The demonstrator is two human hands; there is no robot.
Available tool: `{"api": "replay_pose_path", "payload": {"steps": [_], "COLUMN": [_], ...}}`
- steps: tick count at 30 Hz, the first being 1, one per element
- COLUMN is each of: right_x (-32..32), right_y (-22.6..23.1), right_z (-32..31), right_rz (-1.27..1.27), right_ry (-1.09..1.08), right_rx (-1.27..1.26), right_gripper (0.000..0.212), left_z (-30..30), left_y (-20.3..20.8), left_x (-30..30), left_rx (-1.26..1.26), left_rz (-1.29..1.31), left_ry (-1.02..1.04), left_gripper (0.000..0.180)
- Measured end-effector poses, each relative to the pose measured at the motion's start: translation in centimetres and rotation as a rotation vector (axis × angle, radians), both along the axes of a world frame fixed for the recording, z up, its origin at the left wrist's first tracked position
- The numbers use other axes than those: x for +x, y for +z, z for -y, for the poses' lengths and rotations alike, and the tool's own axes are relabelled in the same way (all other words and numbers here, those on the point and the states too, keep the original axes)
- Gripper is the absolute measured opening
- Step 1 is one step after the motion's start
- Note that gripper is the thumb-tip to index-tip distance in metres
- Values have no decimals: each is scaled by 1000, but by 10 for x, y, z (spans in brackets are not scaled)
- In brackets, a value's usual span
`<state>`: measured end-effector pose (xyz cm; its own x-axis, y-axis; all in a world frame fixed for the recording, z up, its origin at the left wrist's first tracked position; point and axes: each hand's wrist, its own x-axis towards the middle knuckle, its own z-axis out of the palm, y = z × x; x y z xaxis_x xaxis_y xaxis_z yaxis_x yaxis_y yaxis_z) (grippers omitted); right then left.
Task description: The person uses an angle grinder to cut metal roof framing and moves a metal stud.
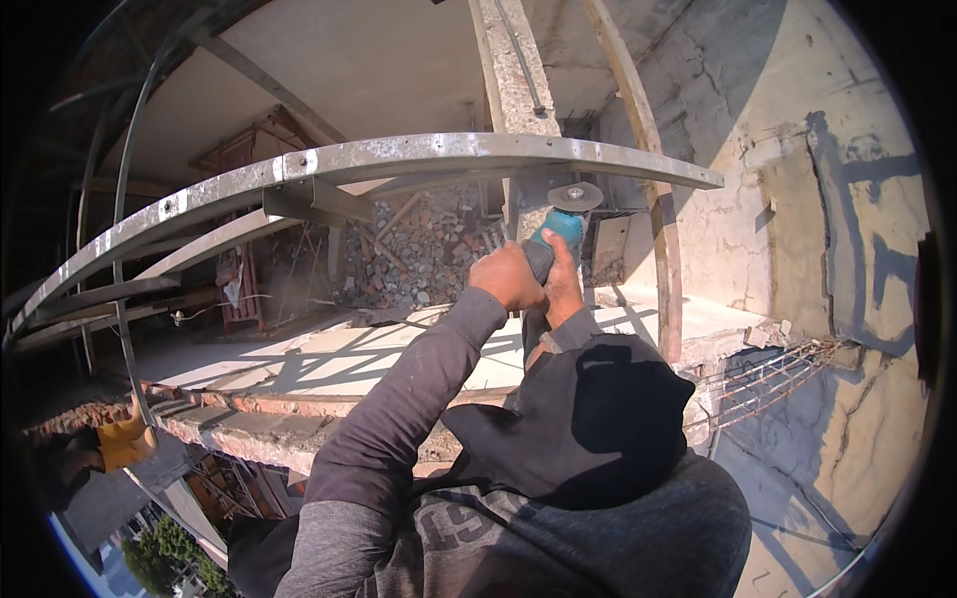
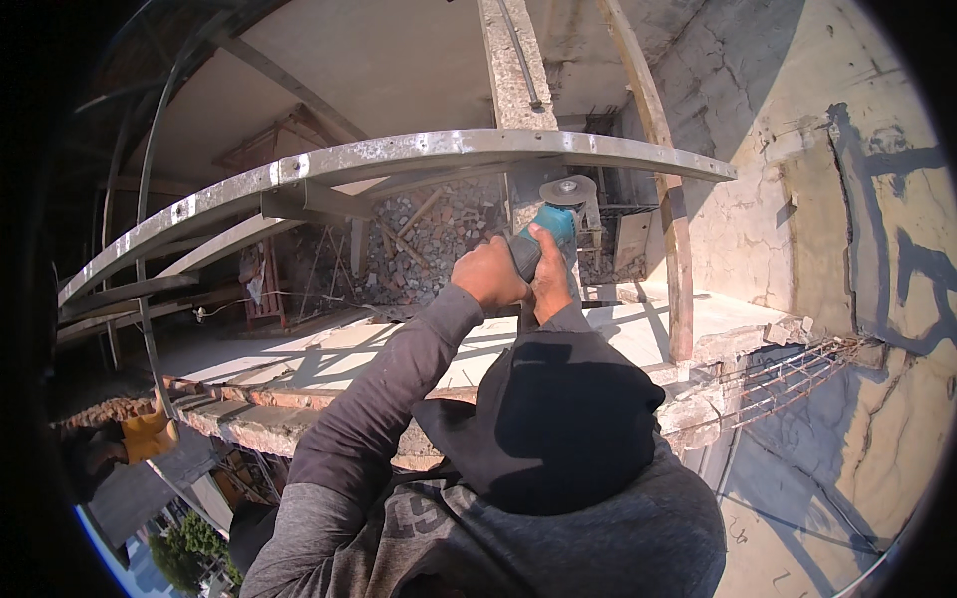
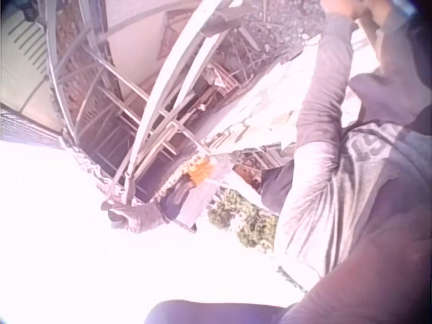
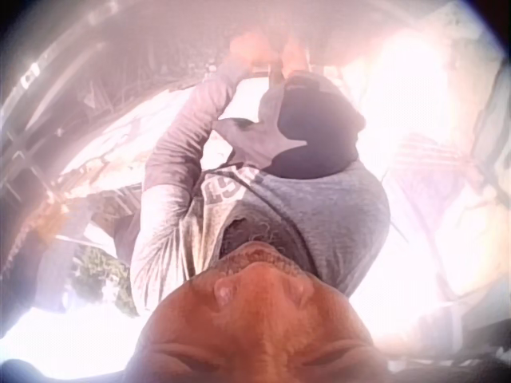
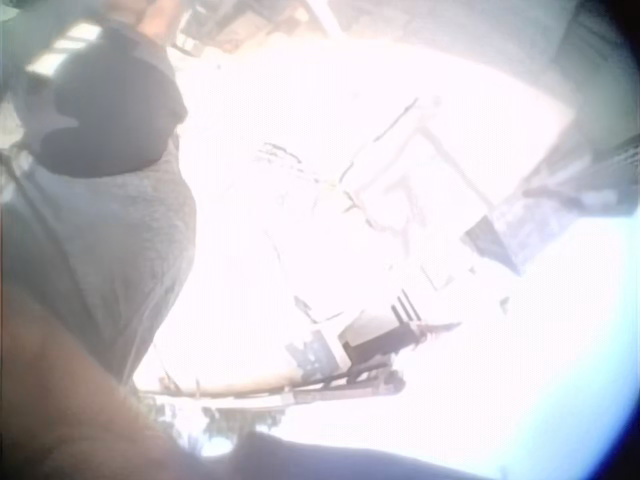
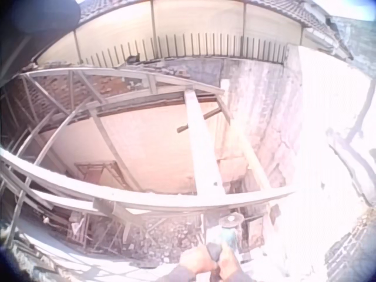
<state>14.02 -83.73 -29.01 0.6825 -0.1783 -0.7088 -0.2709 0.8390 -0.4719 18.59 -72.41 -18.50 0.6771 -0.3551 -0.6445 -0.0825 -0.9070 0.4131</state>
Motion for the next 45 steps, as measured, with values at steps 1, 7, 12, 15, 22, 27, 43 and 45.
{"api": "replay_pose_path", "payload": {"steps": [1,7,12,15,22,27,43,45], "right_x": [4,22,28,28,31,36,52,53], "right_y": [4,8,1,8,3,13,26,24], "right_z": [-2,-4,-6,-6,-3,-3,-12,-13], "right_rz": [-1,32,32,19,-6,7,-108,-109], "right_ry": [-4,6,-9,-2,15,30,-12,-13], "right_rx": [5,49,64,54,13,11,-13,0], "right_gripper": [38,38,35,35,38,37,34,34], "left_z": [0,2,1,0,0,0,-4,-6], "left_y": [0,3,2,3,6,7,3,0], "left_x": [5,26,34,37,43,53,78,78], "left_rx": [12,40,56,54,49,51,15,1], "left_rz": [-8,-15,-12,-32,-90,-144,-267,-241], "left_ry": [-7,-38,-32,-34,-27,-45,-75,-70], "left_gripper": [81,86,84,84,81,66,64,60]}}
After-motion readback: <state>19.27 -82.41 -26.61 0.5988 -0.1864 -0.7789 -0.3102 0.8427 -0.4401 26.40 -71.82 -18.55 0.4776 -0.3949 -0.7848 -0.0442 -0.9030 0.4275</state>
